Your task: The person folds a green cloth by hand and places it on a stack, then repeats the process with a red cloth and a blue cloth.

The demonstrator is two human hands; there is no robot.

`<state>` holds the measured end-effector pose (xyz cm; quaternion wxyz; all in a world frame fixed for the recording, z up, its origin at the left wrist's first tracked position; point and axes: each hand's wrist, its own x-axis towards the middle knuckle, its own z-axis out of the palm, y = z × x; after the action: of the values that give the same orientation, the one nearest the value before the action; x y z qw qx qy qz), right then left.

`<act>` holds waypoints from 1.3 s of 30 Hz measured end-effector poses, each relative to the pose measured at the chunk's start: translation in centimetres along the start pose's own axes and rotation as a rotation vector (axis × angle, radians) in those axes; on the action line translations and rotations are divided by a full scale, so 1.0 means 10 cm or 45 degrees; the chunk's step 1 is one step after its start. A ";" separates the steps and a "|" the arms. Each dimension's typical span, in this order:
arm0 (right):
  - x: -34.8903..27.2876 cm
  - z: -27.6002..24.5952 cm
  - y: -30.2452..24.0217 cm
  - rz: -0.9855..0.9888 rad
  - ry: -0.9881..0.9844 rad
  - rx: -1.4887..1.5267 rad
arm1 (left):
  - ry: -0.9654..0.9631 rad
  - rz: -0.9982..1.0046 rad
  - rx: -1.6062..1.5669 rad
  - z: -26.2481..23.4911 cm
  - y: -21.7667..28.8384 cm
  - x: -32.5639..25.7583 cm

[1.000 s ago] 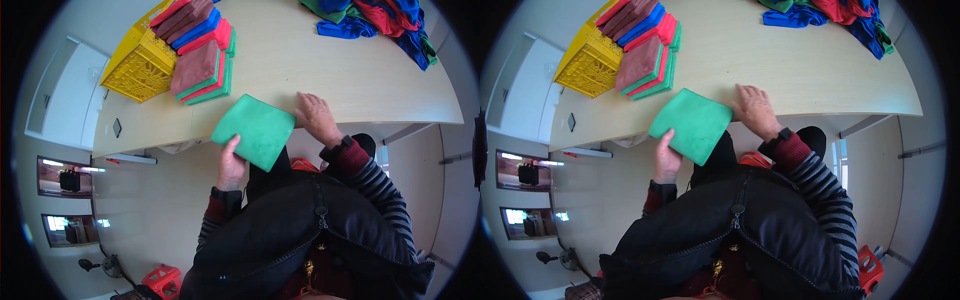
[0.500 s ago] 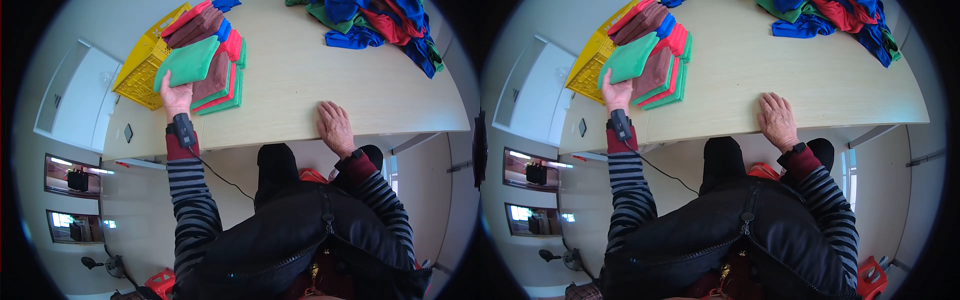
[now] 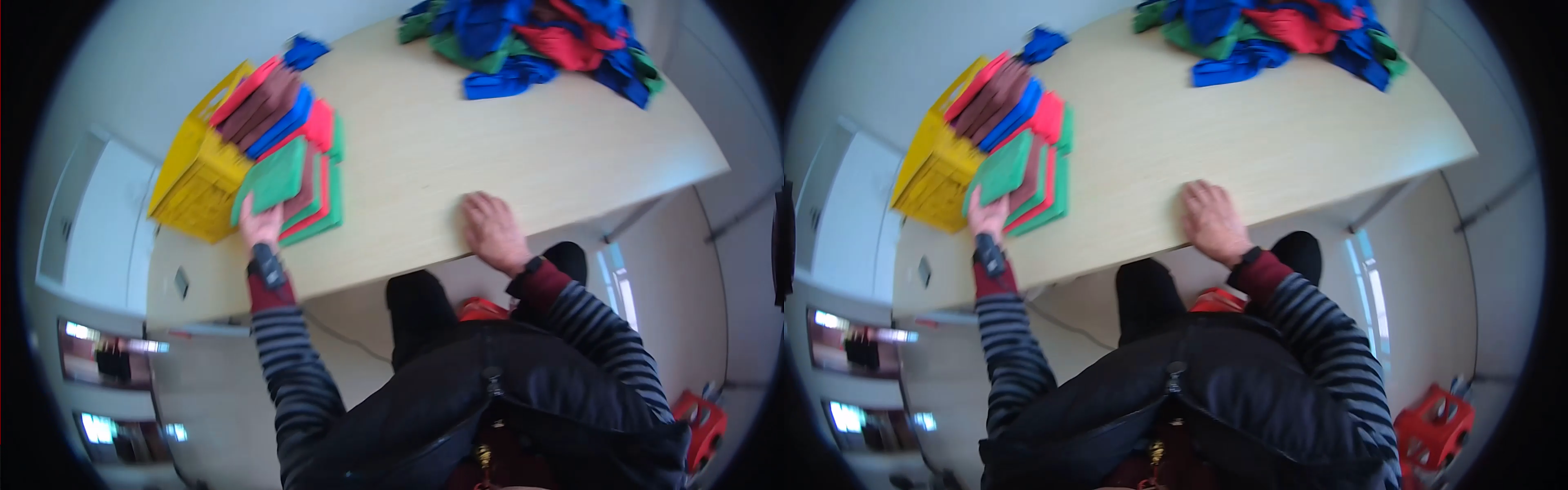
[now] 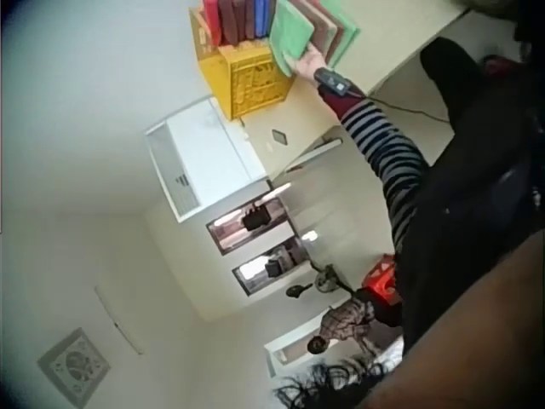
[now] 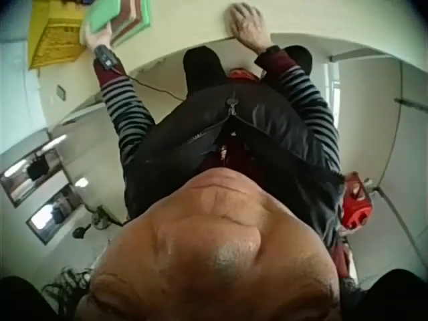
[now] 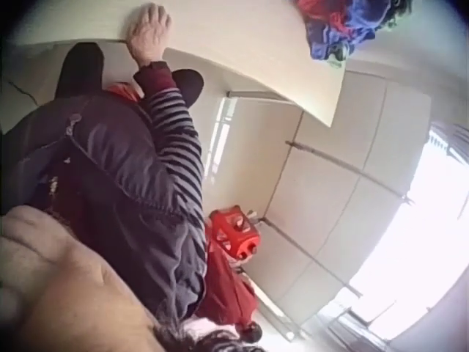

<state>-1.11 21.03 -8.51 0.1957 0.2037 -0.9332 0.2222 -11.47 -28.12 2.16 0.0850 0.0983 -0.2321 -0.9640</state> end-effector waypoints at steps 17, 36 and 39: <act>0.15 -0.63 0.96 0.238 -0.300 0.626 | 0.066 -0.177 0.863 -0.16 -0.14 -1.06; 1.52 -2.83 4.15 0.917 0.566 0.643 | -0.869 1.203 2.593 0.10 -2.97 -1.55; 1.80 -2.68 4.64 0.852 0.667 0.175 | -0.922 1.192 2.624 0.13 -3.09 -1.50</act>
<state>-30.55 66.98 6.29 0.3293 -0.1611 -0.8496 0.3792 -0.95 2.70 -8.79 0.2393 -0.2522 -0.9221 -0.1698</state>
